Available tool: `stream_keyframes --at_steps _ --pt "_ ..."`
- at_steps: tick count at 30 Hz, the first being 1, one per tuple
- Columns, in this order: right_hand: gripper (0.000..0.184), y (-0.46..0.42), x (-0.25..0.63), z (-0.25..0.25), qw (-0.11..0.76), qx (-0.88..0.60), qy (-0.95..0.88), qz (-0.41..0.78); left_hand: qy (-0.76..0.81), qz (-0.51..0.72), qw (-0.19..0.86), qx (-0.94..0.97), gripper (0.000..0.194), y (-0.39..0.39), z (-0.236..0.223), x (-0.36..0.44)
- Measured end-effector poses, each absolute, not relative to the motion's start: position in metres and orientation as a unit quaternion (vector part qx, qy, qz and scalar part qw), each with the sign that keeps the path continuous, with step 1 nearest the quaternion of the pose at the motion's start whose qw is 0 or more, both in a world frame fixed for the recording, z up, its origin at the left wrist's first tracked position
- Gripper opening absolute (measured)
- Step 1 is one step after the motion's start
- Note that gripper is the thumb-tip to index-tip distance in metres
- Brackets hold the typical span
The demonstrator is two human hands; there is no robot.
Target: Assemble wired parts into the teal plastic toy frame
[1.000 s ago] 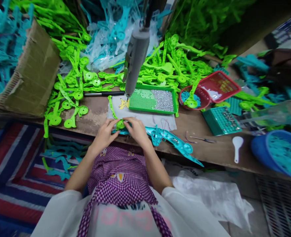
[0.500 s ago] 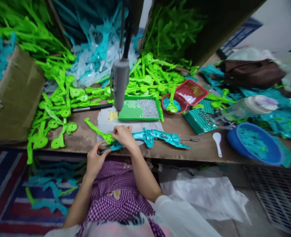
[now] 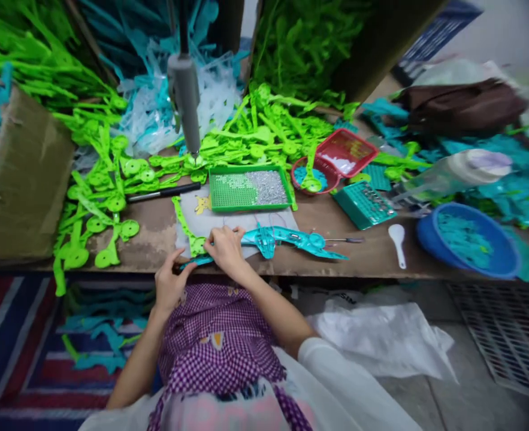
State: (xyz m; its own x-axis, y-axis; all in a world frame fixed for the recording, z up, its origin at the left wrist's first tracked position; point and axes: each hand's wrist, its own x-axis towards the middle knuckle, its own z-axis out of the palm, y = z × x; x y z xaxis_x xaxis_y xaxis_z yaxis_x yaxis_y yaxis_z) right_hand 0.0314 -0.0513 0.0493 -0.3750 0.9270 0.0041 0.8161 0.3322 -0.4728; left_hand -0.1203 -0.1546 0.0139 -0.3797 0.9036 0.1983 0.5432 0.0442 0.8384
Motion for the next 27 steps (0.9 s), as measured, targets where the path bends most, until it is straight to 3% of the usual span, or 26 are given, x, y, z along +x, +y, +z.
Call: stream_keyframes --at_steps 12,27 --pt "0.013 -0.046 0.037 0.051 0.132 -0.511 -0.823 0.208 0.672 0.459 0.287 0.505 0.06 -0.15 0.017 -0.127" --pt "0.015 -0.04 0.043 0.052 0.124 -0.501 -0.844 0.15 0.667 0.494 0.305 0.468 0.059 -0.15 0.015 -0.123"
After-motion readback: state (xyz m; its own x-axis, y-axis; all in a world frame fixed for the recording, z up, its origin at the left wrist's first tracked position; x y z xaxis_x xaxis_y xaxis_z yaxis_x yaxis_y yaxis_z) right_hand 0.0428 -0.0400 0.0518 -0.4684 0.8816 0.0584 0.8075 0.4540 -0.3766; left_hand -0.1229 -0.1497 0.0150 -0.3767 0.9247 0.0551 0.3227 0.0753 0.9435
